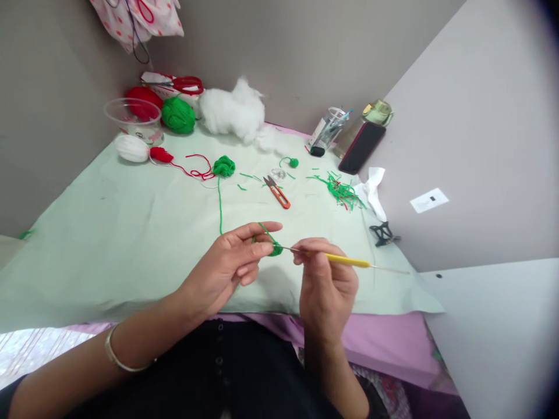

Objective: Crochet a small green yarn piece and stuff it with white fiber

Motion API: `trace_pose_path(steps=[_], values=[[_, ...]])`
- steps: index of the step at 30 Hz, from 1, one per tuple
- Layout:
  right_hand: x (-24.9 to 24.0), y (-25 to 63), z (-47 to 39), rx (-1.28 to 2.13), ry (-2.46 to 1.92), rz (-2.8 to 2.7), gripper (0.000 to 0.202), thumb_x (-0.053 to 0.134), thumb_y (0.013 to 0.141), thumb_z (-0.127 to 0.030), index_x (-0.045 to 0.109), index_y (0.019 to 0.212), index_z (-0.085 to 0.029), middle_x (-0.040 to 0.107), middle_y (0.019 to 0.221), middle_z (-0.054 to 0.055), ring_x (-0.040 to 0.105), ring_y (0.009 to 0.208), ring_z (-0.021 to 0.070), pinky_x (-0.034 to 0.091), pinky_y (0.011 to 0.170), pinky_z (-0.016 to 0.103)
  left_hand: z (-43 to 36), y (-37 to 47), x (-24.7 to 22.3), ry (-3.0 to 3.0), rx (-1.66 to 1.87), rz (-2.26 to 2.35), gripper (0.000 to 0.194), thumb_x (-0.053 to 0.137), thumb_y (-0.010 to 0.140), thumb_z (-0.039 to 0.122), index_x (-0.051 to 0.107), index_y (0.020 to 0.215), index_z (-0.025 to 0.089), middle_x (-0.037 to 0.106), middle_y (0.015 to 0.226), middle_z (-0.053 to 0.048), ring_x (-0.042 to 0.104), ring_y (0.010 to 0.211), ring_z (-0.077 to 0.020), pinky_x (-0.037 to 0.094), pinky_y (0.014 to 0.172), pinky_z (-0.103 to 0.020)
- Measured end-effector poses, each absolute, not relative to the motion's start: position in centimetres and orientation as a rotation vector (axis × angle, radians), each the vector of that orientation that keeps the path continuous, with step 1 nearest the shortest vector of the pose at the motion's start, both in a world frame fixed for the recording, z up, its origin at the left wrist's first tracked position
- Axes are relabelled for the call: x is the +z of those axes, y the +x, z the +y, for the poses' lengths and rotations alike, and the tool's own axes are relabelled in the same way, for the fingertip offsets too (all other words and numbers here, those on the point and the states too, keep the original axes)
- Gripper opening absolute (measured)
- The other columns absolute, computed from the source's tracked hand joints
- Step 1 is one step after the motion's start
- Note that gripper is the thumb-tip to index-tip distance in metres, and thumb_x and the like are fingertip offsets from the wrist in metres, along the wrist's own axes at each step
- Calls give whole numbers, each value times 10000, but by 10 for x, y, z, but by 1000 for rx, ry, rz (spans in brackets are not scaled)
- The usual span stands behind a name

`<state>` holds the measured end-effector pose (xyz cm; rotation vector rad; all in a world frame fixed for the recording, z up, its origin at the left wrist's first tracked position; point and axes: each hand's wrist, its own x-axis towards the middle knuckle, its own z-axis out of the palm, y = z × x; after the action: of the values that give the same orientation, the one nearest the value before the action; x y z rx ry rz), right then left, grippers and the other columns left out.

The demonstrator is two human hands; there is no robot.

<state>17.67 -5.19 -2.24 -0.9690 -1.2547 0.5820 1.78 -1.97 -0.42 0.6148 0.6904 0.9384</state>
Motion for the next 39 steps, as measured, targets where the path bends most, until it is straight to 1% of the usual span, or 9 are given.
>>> trace_pose_path(steps=[4, 13, 20, 24, 27, 29, 33, 36, 39], values=[[-23, 176, -50, 619, -1007, -1275, 165, 626, 1013, -234, 789, 1013, -259, 777, 928, 17, 674, 813, 144, 556, 754, 301, -25, 18, -6, 806, 943, 745, 304, 851, 847, 259, 825, 1150, 262, 647, 940, 15, 443, 493, 1, 408, 440, -152], [-22, 182, -51, 744, -1017, -1230, 231, 529, 1062, -302, 727, 968, -230, 782, 913, 26, 665, 740, 142, 561, 731, 313, -24, 11, -8, 900, 939, 801, 281, 824, 870, 299, 825, 1150, 266, 623, 980, -2, 472, 540, -30, 414, 462, -185], [-26, 179, -61, 145, -1090, -1669, 253, 515, 1025, -133, 691, 1154, -261, 774, 987, 38, 694, 835, 186, 543, 780, 379, -31, 16, -3, 1033, 1003, 970, 325, 808, 861, 231, 795, 1186, 240, 595, 806, 43, 489, 513, -48, 469, 537, -206], [-39, 175, -57, -265, -1013, -1751, 309, 659, 946, -104, 726, 1200, -268, 757, 1031, 70, 688, 890, 209, 541, 773, 380, -32, 21, -3, 783, 964, 830, 488, 852, 829, 278, 727, 1296, 216, 592, 790, 51, 378, 459, -26, 380, 423, -175], [-36, 175, -55, -10, -1021, -1618, 293, 605, 978, -99, 748, 1167, -271, 756, 1037, 63, 698, 931, 202, 562, 768, 358, -25, 18, -3, 560, 849, 681, 419, 846, 848, 266, 748, 1240, 154, 427, 634, 104, 193, 450, -10, 285, 393, -133], [-30, 175, -54, 239, -997, -1446, 273, 540, 1018, -121, 752, 1106, -269, 755, 941, 33, 684, 848, 180, 553, 720, 342, -22, 16, -2, 524, 861, 648, 365, 841, 853, 225, 768, 1202, 147, 384, 624, 111, 158, 466, -8, 272, 399, -116], [-24, 173, -50, 490, -949, -1313, 210, 560, 1031, -202, 759, 1007, -265, 767, 914, 23, 691, 834, 183, 557, 690, 341, -22, 16, 1, 629, 908, 651, 321, 830, 854, 213, 792, 1173, 210, 578, 844, 47, 258, 448, 21, 306, 383, -129], [-25, 171, -50, 486, -968, -1351, 205, 563, 1032, -215, 760, 1035, -268, 791, 978, 37, 722, 910, 203, 580, 723, 363, -23, 17, 1, 702, 906, 672, 280, 837, 850, 243, 813, 1128, 228, 584, 878, 37, 340, 452, 16, 328, 374, -137], [-25, 173, -54, 403, -991, -1317, 210, 554, 1032, -204, 756, 1023, -263, 775, 916, 35, 705, 860, 198, 565, 687, 354, -22, 13, 0, 724, 937, 710, 281, 854, 832, 241, 822, 1112, 235, 579, 872, 39, 378, 465, 12, 335, 376, -133]])
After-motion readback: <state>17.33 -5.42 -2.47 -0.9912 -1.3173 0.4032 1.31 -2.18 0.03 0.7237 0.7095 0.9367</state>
